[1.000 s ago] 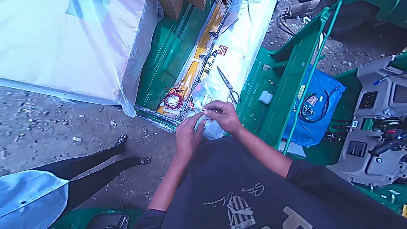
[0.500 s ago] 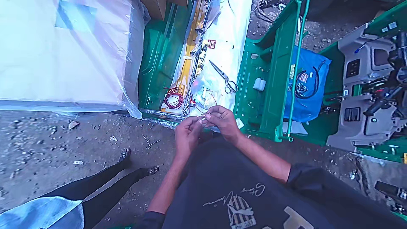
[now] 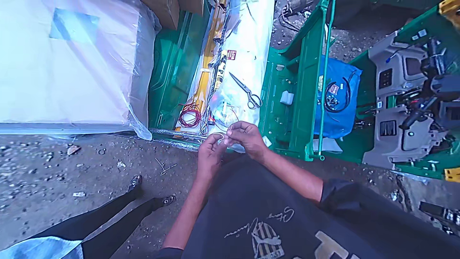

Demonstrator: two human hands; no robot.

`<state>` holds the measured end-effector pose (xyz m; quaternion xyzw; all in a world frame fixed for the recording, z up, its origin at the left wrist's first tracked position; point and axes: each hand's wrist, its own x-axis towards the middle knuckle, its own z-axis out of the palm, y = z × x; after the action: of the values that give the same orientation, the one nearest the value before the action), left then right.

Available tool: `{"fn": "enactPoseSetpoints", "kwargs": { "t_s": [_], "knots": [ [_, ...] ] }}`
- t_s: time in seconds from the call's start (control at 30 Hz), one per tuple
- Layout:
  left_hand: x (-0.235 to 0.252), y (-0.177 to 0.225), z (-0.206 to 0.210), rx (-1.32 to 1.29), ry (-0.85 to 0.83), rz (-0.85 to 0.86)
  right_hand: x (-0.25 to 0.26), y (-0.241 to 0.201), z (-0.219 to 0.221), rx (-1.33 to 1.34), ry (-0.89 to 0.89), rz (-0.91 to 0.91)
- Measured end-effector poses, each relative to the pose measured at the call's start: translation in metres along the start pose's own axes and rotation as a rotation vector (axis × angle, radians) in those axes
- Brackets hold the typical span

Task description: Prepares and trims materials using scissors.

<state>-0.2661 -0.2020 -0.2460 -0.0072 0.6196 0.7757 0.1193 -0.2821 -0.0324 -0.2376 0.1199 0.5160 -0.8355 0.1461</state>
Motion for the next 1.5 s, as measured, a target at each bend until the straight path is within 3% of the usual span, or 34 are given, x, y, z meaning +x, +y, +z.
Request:
{"fn": "enactPoseSetpoints", "kwargs": {
  "t_s": [0.17, 0.2, 0.27, 0.37, 0.53, 0.6, 0.67, 0.73, 0.8, 0.87, 0.97, 1.03, 1.1, 1.17, 1.3, 1.5],
  "knots": [
    [0.016, -0.013, 0.024, 0.122, 0.222, 0.036, 0.047, -0.019, -0.057, -0.160, -0.053, -0.007],
    [0.018, -0.014, 0.028, 0.118, 0.250, 0.035, 0.073, -0.018, -0.085, -0.335, 0.037, -0.074],
    [0.023, -0.016, 0.037, 0.075, 0.296, 0.022, 0.131, -0.009, -0.150, -0.946, 0.280, -0.123],
    [0.024, -0.018, 0.054, 0.066, 0.334, -0.030, 0.194, 0.011, -0.215, -1.441, 0.275, 0.059],
    [0.028, -0.025, 0.078, 0.057, 0.421, -0.090, 0.222, -0.002, -0.198, -1.776, 0.028, 0.247],
    [0.030, -0.028, 0.087, -0.035, 0.464, -0.121, 0.229, -0.008, -0.200, -1.744, 0.010, 0.308],
    [0.035, -0.030, 0.094, -0.150, 0.483, -0.107, 0.241, -0.014, -0.220, -1.528, 0.102, 0.387],
    [0.037, -0.028, 0.101, -0.179, 0.522, -0.070, 0.248, -0.023, -0.246, -1.175, 0.122, 0.466],
    [0.038, -0.023, 0.104, -0.153, 0.562, -0.038, 0.241, -0.031, -0.259, -0.585, -0.009, 0.540],
    [0.038, -0.020, 0.105, -0.162, 0.571, -0.014, 0.213, -0.046, -0.258, -0.292, -0.151, 0.551],
    [0.042, -0.015, 0.108, -0.211, 0.584, -0.012, 0.145, -0.073, -0.244, -0.422, -0.360, 0.294],
    [0.042, -0.012, 0.112, -0.230, 0.586, -0.023, 0.104, -0.089, -0.231, -0.735, -0.464, 0.072],
    [0.042, -0.011, 0.116, -0.253, 0.572, -0.036, 0.071, -0.101, -0.215, -1.093, -0.445, -0.145],
    [0.042, -0.009, 0.119, -0.293, 0.555, -0.035, 0.055, -0.104, -0.204, -1.281, -0.428, -0.332],
    [0.038, -0.008, 0.125, -0.322, 0.528, 0.012, 0.053, -0.099, -0.198, -1.380, -0.459, -0.598],
    [0.031, -0.005, 0.127, -0.229, 0.573, 0.034, 0.057, -0.094, -0.199, -1.343, -0.500, -0.686]
  ]
}}
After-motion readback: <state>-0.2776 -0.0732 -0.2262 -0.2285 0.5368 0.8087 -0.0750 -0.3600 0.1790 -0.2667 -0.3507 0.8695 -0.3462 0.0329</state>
